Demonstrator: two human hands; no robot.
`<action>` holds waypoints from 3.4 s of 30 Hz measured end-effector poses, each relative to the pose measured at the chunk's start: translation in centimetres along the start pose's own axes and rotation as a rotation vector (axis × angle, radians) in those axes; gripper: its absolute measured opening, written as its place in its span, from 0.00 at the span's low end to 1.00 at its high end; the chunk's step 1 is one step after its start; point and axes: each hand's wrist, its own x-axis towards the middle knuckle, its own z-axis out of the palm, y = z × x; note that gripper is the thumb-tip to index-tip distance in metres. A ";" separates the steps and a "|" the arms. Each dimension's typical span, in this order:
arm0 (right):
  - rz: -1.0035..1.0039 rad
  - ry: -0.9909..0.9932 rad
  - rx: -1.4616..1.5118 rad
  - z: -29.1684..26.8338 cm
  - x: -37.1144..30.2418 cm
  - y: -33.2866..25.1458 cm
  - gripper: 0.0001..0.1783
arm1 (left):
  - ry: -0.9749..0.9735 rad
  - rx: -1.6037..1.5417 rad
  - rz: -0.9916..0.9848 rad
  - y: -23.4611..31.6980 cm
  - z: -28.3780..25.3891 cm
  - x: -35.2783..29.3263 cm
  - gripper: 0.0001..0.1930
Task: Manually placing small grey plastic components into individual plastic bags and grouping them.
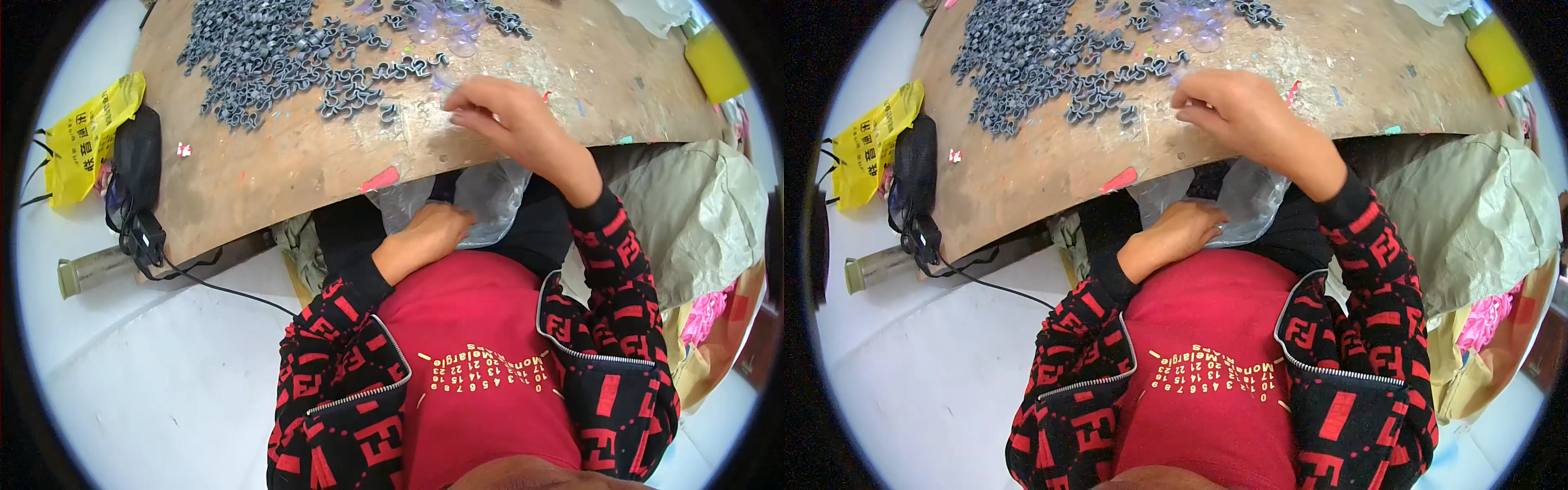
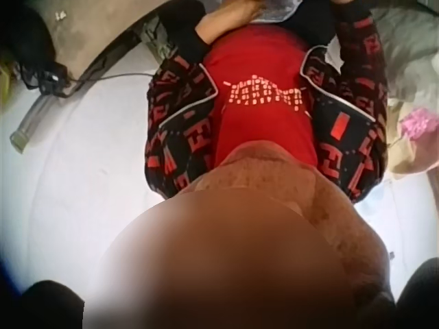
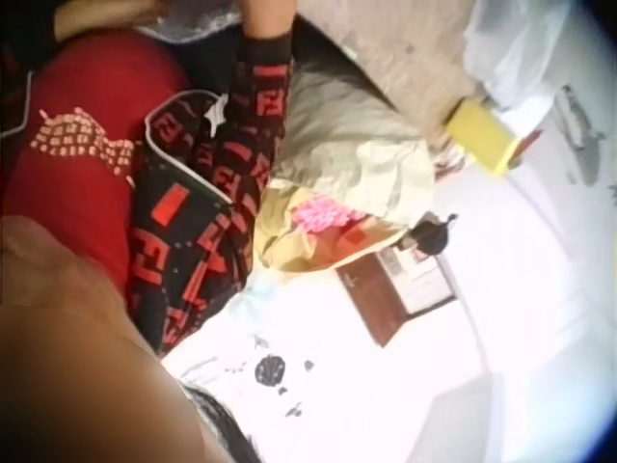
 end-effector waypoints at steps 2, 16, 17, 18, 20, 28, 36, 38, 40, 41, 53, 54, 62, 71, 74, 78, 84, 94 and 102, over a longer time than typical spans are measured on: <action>-0.074 0.060 -0.056 2.3 1.4 0.1 0.09 | 0.070 -0.017 0.086 0.6 -1.0 -0.3 0.12; -0.258 0.193 -0.102 7.5 -0.2 -0.6 0.13 | 0.571 -0.787 -0.054 3.9 -15.6 -6.0 0.14; -0.188 0.196 -0.077 7.1 -0.7 -0.9 0.15 | 0.757 -0.429 -0.013 3.0 -16.1 -4.6 0.14; -0.115 0.199 -0.055 6.6 -1.4 -1.1 0.17 | 0.919 -0.061 0.029 2.1 -16.3 -3.2 0.13; -0.066 0.202 -0.038 6.0 -2.8 -0.9 0.16 | 0.946 0.125 0.096 0.6 -15.6 -0.7 0.14; 0.346 0.427 0.687 3.9 -5.1 1.3 0.12 | 0.856 0.611 0.070 -1.3 -14.6 3.9 0.14; 0.410 0.421 1.057 2.7 -3.9 -0.4 0.11 | 0.789 -0.951 -0.017 2.2 -12.7 0.6 0.05; 0.422 0.374 1.054 2.6 -3.9 -1.0 0.11 | 0.698 -1.332 0.029 2.7 -12.2 -0.5 0.06; 0.437 0.327 1.044 2.5 -3.8 -1.4 0.11 | 0.664 -1.420 0.039 3.1 -11.7 -0.9 0.06; 0.418 0.341 1.091 2.4 -3.7 -1.7 0.11 | 0.658 -1.494 0.048 3.2 -11.2 -0.8 0.05; 0.304 0.394 0.549 2.8 -4.2 -0.3 0.12 | 0.654 -1.627 0.078 3.8 -9.7 -0.6 0.05; 0.186 0.388 0.205 2.8 -4.2 0.0 0.12 | 0.650 -1.620 0.097 3.9 -9.7 -0.5 0.06; 0.233 0.301 0.290 2.4 -4.0 -0.5 0.11 | 0.599 -1.643 0.095 3.7 -9.3 -0.3 0.07; 0.467 0.202 0.495 2.2 -4.1 -0.8 0.10 | 0.554 -1.659 0.097 3.5 -9.2 -0.2 0.08; 0.445 0.277 0.570 2.4 -4.5 -0.7 0.10 | 0.513 -1.791 0.109 3.2 -9.3 -0.3 0.08; 0.326 0.290 0.578 2.0 -4.5 -1.2 0.10 | 0.448 -1.940 0.125 2.7 -9.3 -0.2 0.07; 0.316 0.273 0.616 2.4 -4.5 -0.9 0.10 | 0.370 -2.031 0.150 2.0 -8.8 0.0 0.09; 0.345 0.266 0.857 1.8 -4.5 -1.1 0.13 | 0.416 -1.991 0.100 2.7 -8.8 0.1 0.08; 0.219 0.266 0.409 1.8 -4.4 -0.7 0.11 | 0.527 -1.742 0.061 2.5 -8.9 0.0 0.06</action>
